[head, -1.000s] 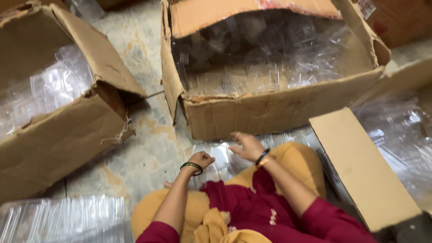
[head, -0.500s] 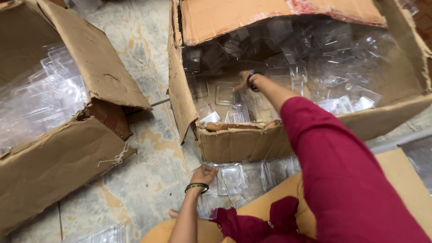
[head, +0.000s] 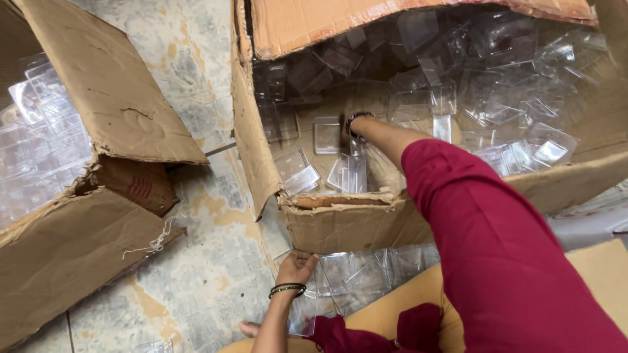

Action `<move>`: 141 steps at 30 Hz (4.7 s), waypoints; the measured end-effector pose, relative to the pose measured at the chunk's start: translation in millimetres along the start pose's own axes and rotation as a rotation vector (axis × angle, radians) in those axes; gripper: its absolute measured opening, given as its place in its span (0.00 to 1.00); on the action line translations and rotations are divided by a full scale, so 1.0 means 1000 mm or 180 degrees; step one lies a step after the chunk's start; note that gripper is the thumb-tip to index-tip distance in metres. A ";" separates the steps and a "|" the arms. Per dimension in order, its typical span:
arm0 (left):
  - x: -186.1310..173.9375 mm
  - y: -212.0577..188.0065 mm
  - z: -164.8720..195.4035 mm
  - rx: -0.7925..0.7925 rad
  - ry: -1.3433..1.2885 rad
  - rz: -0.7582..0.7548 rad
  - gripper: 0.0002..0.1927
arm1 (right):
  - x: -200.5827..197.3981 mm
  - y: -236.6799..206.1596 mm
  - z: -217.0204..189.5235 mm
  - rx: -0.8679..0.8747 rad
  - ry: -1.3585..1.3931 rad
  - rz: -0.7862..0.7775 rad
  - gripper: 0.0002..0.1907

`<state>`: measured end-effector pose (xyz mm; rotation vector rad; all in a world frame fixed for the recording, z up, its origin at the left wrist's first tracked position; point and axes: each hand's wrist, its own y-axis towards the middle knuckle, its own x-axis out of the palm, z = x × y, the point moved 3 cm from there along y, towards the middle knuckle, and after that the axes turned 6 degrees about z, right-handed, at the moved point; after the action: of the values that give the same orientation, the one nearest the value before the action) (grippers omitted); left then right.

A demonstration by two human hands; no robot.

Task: The person sits on the floor and assembles clear plastic boxes, pressing lids onto bases one at a time. They take loose boxes and lids from open cardboard cartons, fit each pair together by hand, and stack the finished boxes in a pile beside them.

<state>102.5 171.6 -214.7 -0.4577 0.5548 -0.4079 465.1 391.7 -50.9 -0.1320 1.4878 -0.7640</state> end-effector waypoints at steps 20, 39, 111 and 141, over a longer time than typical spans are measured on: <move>-0.016 -0.009 0.010 -0.0111 -0.0091 -0.0395 0.29 | -0.057 -0.400 0.046 -0.2701 0.2269 0.2002 0.14; 0.025 -0.042 0.000 -0.0102 -0.0321 -0.2047 0.26 | -0.083 -0.166 0.010 -0.0856 0.0360 0.0773 0.23; 0.031 -0.026 -0.004 -0.0063 -0.0245 -0.1946 0.30 | 0.016 -0.424 0.026 -0.2607 0.1575 0.1027 0.22; 0.002 -0.083 0.052 -0.0466 -0.0143 -0.2292 0.40 | 0.134 -0.067 0.050 -0.0246 0.1374 -0.2259 0.57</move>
<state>114.5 118.0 -133.8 -0.8061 0.3622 -1.0457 472.7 251.1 -122.1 -0.6074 1.9026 -1.3639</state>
